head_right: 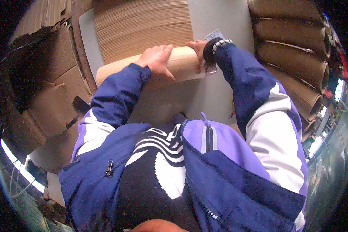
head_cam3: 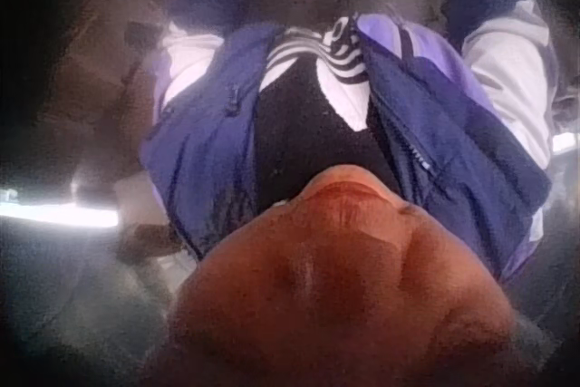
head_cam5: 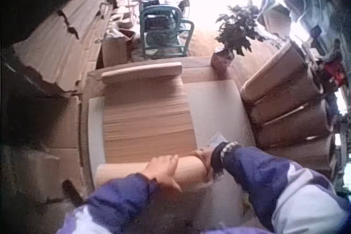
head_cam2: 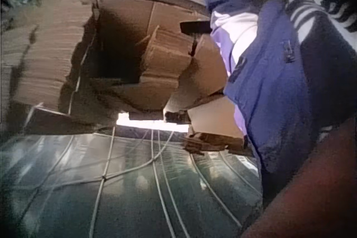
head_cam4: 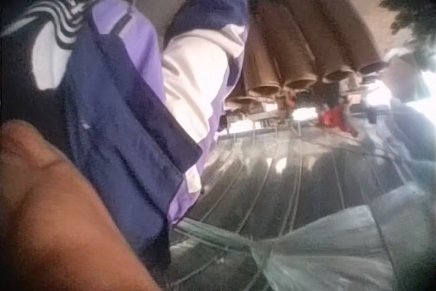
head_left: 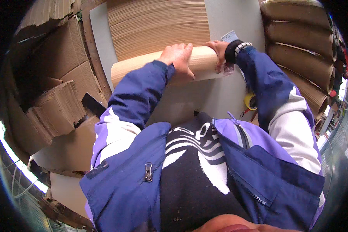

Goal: The person selects a flat cardboard sheet, places a potted plant on it, and rolls the cardboard around the pot to form a protective sleeve. They then use a handheld tape dispenser to secure the seam of the cardboard roll.

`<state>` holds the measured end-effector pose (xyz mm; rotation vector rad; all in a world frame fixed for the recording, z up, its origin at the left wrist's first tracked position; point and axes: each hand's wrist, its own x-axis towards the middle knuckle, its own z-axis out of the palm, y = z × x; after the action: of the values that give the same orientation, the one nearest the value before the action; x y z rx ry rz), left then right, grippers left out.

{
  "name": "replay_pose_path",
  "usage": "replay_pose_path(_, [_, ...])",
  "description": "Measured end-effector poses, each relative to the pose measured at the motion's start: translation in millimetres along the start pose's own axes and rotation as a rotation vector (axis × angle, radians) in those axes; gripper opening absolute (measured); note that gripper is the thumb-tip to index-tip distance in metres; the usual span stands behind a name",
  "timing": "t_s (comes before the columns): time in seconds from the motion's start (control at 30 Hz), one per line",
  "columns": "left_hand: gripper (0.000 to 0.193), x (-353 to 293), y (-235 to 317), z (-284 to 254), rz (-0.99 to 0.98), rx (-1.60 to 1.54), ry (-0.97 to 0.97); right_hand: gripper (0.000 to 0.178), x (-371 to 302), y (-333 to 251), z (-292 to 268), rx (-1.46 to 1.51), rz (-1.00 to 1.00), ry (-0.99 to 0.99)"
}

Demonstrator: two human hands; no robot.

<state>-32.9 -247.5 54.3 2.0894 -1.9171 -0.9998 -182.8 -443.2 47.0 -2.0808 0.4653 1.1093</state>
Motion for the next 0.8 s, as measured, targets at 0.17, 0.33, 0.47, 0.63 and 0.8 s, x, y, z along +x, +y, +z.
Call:
replay_pose_path(0.17, [0.088, 7.5, -20.9, 2.0, -0.003, -0.082, -0.052, 0.119, 18.6, 36.9, 20.4, 0.137, -0.076, 0.374])
replay_pose_path(0.33, [0.081, 8.5, -35.8, 18.0, -0.031, -0.053, -0.073, 0.096, -3.8, 49.9, 119.0, 1.350, 0.044, 0.363])
replay_pose_path(0.47, [0.082, -11.8, -26.9, 41.4, -0.011, -0.035, -0.141, 0.101, -10.1, 40.8, 161.7, 1.382, 0.033, 0.349])
replay_pose_path(0.63, [0.085, -40.5, -10.8, 72.7, -0.001, -0.108, -0.186, 0.106, -27.9, 13.3, 200.4, 0.908, 0.128, 0.545])
replay_pose_path(0.8, [0.073, -36.4, -20.2, 74.4, -0.071, -0.228, -0.285, 0.112, -40.0, -41.4, 194.4, -0.324, 0.061, 0.809])
